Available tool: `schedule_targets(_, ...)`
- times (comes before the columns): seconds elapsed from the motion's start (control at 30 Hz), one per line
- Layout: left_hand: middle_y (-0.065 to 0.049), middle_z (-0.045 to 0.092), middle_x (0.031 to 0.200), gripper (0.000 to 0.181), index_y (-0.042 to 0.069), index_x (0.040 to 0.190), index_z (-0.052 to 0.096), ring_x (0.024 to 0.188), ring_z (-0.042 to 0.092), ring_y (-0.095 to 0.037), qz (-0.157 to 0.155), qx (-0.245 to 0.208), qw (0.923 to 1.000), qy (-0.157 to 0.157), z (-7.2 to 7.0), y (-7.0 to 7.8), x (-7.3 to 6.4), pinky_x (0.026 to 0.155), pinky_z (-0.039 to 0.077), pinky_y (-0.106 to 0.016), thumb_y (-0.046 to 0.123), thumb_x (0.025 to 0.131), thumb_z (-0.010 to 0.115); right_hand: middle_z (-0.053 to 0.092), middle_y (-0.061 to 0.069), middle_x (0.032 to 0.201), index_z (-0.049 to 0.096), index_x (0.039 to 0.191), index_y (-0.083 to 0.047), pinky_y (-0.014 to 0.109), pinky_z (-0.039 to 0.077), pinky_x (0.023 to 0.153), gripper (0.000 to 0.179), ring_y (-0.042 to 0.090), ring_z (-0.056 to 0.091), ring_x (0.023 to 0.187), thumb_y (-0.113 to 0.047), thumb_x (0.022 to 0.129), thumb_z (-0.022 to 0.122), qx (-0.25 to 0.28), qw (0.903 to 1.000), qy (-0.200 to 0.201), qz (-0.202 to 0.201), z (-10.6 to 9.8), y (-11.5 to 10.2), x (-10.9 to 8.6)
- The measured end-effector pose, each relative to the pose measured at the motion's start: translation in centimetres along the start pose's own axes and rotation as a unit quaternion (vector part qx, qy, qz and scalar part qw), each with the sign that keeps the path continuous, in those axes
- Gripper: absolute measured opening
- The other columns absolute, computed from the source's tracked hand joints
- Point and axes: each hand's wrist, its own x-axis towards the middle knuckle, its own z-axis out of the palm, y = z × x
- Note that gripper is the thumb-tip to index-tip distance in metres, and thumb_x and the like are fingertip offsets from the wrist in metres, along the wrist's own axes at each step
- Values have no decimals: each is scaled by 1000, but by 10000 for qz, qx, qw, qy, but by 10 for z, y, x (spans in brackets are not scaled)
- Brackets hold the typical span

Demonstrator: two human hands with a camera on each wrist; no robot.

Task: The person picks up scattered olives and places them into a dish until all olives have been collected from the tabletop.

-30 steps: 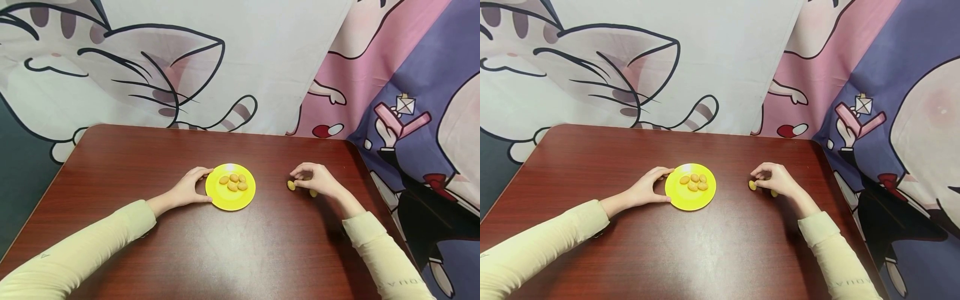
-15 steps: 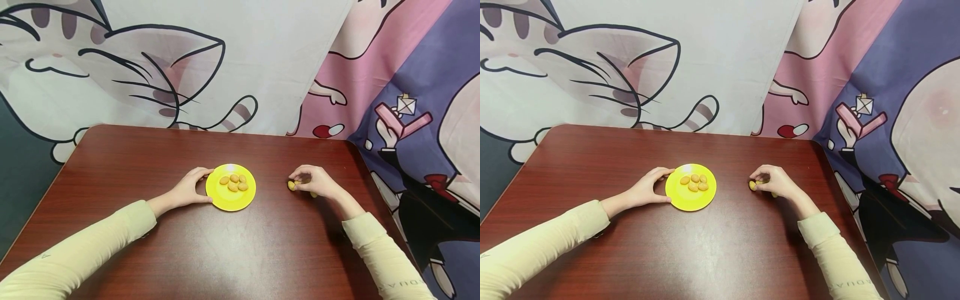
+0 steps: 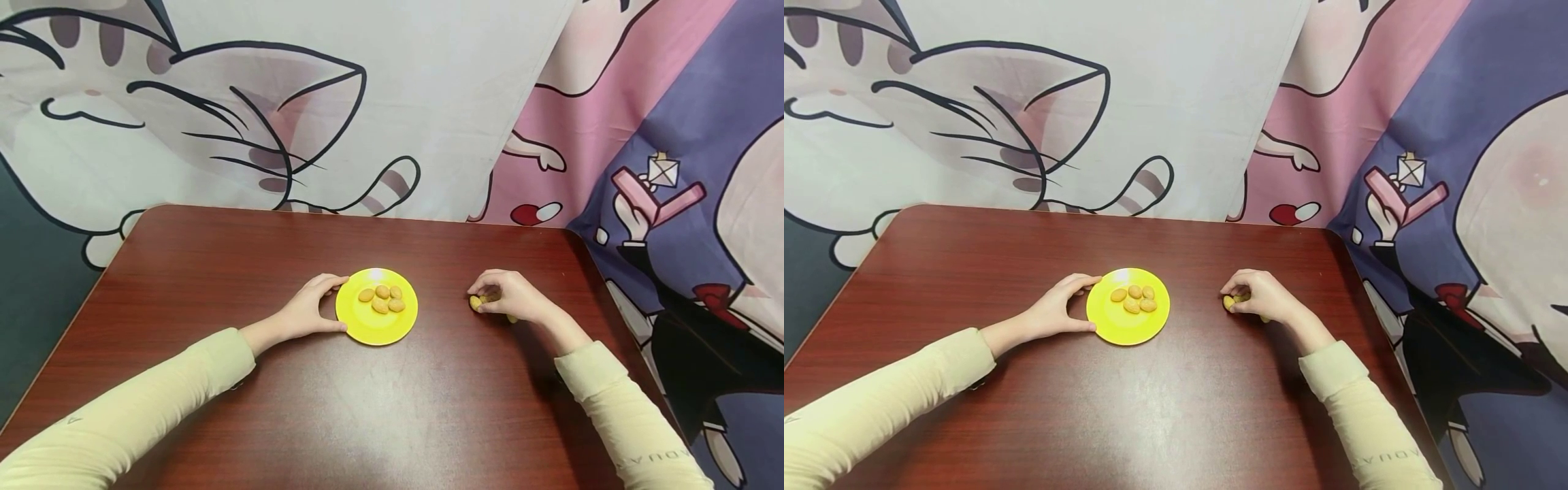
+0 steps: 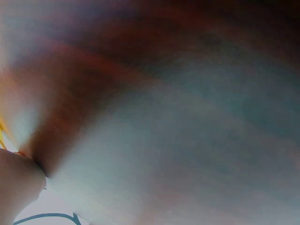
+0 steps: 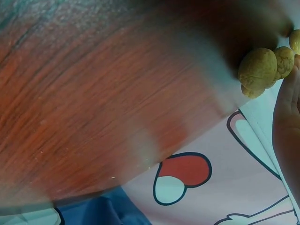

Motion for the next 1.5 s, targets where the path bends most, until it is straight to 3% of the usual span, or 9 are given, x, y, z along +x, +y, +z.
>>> schedule_targets(0.23,-19,56,146,93,-2,154,49,129,54,-34,23,24,10000,15,0,-2,0,111,48,-54,23,78,96,77,5,99,81,102,-5,36,65,83,30,22,75,90,5,76,92,-426,9987,-59,-255,1,0,4)
schedule_targets(0.4,-19,56,147,93,-2,155,49,130,54,-34,33,23,10000,-8,0,-2,0,111,48,-54,24,79,96,77,3,97,82,100,-7,32,64,81,28,20,73,89,3,76,92,-535,9983,-34,-228,2,0,4)
schedule_targets(0.6,-19,56,147,93,-1,155,49,130,54,-34,15,21,10000,-8,0,-2,1,111,48,-54,25,79,96,76,3,98,81,101,-7,31,64,82,26,19,74,90,2,78,92,-430,9990,42,-125,2,-1,5)
schedule_targets(0.9,-19,57,146,93,-2,154,49,129,55,-33,53,22,10000,13,1,-3,1,110,49,-53,24,78,96,76,7,101,81,104,-5,43,65,85,24,24,74,91,1,82,90,-146,9996,209,-133,0,-11,14)
schedule_targets(1.2,-19,56,146,93,-2,154,49,129,55,-34,63,-3,10000,18,1,-2,1,111,49,-53,24,78,96,76,3,99,82,102,-9,31,63,85,23,20,73,90,-3,82,91,-336,9976,461,-384,2,-22,31)
schedule_targets(1.5,-19,56,147,94,-3,154,49,130,55,-34,50,-9,10000,5,1,-1,0,111,48,-54,23,78,96,76,7,103,81,105,-7,42,64,88,24,23,74,94,-4,83,91,-12,9978,452,-488,4,-39,48)
